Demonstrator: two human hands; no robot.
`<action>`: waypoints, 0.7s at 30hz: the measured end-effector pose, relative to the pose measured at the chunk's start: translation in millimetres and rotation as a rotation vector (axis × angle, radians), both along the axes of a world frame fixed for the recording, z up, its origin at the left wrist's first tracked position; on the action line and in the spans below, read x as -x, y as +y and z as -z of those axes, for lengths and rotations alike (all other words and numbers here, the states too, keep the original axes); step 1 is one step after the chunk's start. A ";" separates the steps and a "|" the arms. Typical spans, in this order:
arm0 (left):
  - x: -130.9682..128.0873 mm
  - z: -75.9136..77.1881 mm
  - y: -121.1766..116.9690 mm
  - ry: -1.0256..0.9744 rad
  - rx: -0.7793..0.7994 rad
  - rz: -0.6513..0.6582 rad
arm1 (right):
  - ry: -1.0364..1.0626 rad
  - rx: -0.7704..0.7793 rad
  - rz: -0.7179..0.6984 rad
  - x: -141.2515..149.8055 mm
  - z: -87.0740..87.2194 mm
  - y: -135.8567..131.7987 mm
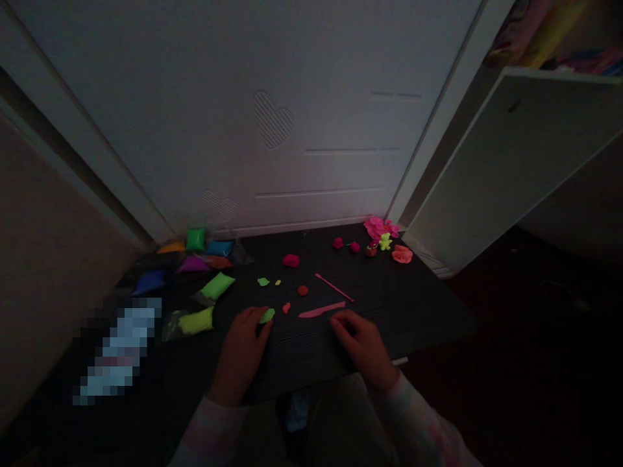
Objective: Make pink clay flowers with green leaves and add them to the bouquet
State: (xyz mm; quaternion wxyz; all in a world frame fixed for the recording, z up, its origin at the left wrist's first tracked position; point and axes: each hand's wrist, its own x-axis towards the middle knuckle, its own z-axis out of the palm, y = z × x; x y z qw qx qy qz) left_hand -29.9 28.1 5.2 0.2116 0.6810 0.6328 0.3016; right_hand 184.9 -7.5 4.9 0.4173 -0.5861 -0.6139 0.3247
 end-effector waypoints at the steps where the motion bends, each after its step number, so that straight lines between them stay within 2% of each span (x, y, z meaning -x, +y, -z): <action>1: 0.4 -0.8 -1.5 -0.026 0.006 -0.005 | 0.006 -0.003 0.002 -0.1 0.2 -0.2; 5: 2.8 -4.9 -10.2 -0.157 0.042 -0.035 | 0.031 -0.009 0.009 -0.5 0.9 -0.6; 12: -1.3 -12.3 -31.0 -0.496 0.217 -0.022 | 0.103 0.017 0.002 4.6 0.1 -3.1; 16: -6.9 -13.3 -40.2 -0.690 0.243 -0.077 | 0.203 0.057 -0.046 27.6 -1.9 -6.0; 21: -10.3 -12.8 -50.3 -0.867 0.201 -0.159 | 0.336 0.117 -0.166 61.4 -3.3 -7.9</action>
